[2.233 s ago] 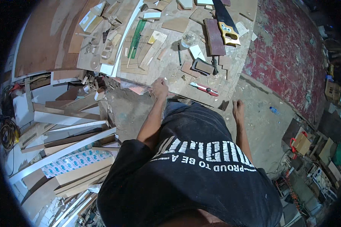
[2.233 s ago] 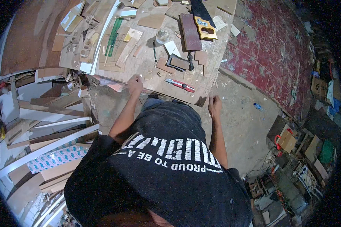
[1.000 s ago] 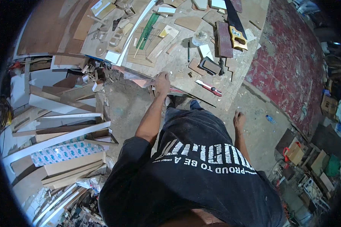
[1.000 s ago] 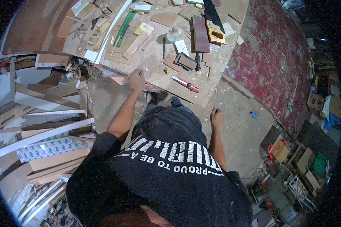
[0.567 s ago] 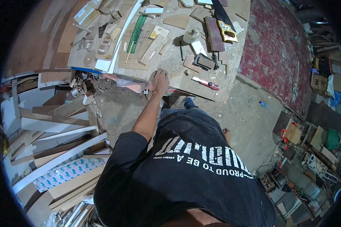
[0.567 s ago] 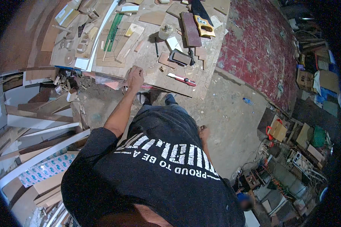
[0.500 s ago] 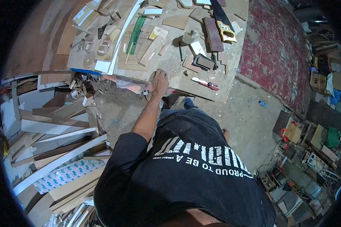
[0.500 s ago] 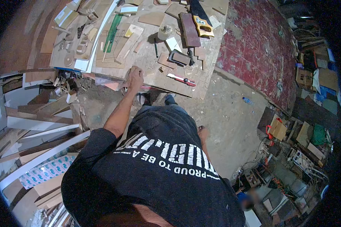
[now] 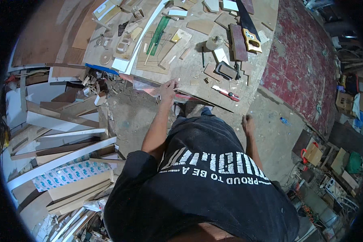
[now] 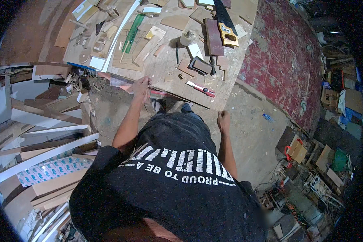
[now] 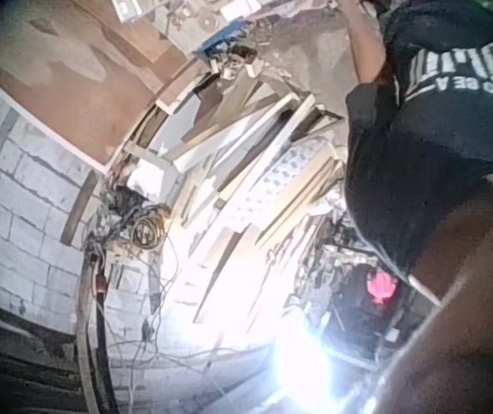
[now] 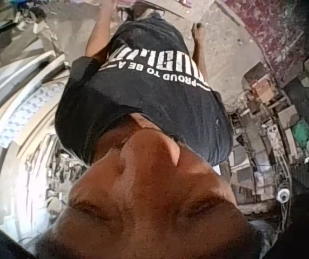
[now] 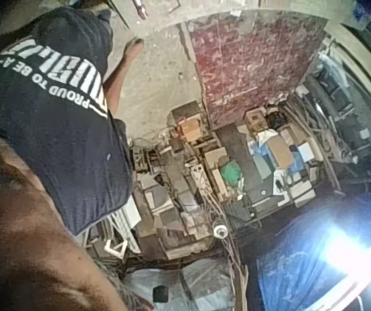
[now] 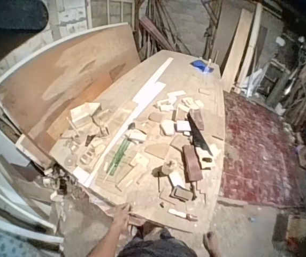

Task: Sanding and assembling small wooden blocks on a workbench in a workshop.

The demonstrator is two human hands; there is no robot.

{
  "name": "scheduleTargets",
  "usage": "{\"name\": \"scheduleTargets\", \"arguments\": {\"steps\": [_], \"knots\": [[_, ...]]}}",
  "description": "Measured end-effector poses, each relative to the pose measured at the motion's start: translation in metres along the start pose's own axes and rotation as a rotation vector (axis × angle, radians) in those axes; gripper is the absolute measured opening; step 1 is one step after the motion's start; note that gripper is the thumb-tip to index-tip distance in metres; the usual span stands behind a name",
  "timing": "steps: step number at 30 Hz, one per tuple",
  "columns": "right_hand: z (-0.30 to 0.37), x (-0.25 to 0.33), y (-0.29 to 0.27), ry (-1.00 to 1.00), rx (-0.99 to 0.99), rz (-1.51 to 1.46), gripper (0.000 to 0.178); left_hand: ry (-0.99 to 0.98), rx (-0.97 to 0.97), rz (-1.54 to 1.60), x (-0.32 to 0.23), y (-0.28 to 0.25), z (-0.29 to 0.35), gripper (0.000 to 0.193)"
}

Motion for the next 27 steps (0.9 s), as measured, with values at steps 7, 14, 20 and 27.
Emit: {"name": "scheduleTargets", "arguments": {"steps": [7,14,20,27], "knots": [[-0.016,0.153,-0.015,-0.271,0.182,-0.403,0.025,-0.091,0.055,0.336,0.011,-0.011,0.005,0.048],[0.024,0.226,0.010,-0.432,0.309,-0.345,0.027,0.069,0.057,-0.365,0.030,-0.025,-0.010,0.043],[0.027,0.147,0.002,-0.174,0.223,-0.270,0.026,0.563,0.279,-1.251,-0.029,0.021,0.023,0.048],[0.031,0.081,-0.015,-0.051,0.144,-0.338,0.026,0.539,0.300,-1.169,-0.039,0.030,0.026,0.048]]}}
Point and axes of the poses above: each hand's wrist, its own z-axis away from the middle knuckle, its own y-axis out of the palm, x = y × z, the point moved 6 cm from there along -z, towards the middle knuckle, and after that the axes turned 6 degrees about y, right-handed, at the moved point
